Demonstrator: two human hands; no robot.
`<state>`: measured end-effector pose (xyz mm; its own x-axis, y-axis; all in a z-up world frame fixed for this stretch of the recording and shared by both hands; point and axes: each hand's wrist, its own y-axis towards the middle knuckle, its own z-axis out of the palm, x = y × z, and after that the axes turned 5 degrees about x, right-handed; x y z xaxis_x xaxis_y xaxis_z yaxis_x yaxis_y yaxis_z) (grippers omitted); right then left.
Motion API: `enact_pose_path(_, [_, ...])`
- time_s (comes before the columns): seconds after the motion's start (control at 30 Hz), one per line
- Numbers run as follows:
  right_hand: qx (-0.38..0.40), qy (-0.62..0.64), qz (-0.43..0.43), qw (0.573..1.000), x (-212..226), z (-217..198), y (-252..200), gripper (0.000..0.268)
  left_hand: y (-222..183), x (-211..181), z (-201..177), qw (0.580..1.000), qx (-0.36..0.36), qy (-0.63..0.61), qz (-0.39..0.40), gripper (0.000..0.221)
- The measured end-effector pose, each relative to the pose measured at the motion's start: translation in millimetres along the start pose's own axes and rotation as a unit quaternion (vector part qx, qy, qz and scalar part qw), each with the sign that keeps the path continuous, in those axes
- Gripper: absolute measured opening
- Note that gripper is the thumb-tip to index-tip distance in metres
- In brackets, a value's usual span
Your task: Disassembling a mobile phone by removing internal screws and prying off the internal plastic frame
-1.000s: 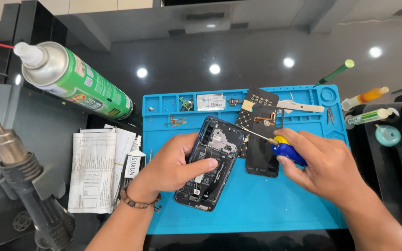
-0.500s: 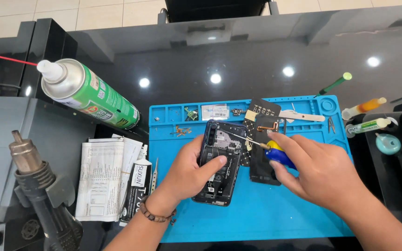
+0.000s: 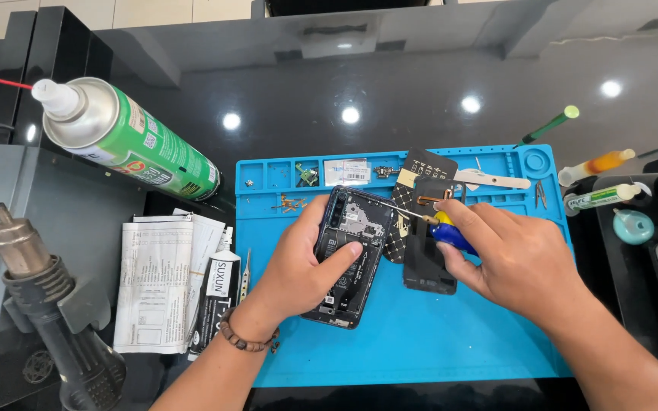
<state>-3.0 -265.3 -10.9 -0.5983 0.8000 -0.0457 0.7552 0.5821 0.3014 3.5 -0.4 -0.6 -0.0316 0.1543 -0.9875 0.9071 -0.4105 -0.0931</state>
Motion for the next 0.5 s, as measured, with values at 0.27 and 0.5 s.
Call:
enact_pose_path(0.27, [-0.008, 0.024, 0.013, 1.0, 3.0, 1.5, 0.8, 0.037, -0.4, -1.3, 1.9, 1.0, 0.002, -0.018, -0.02, 0.043])
enact_pose_path(0.5, [-0.019, 0.03, 0.016, 0.999, 3.7, 4.5, 0.2, 0.039, -1.2, -2.4, 8.0, 0.997, -0.022, -0.062, -0.028, 0.045])
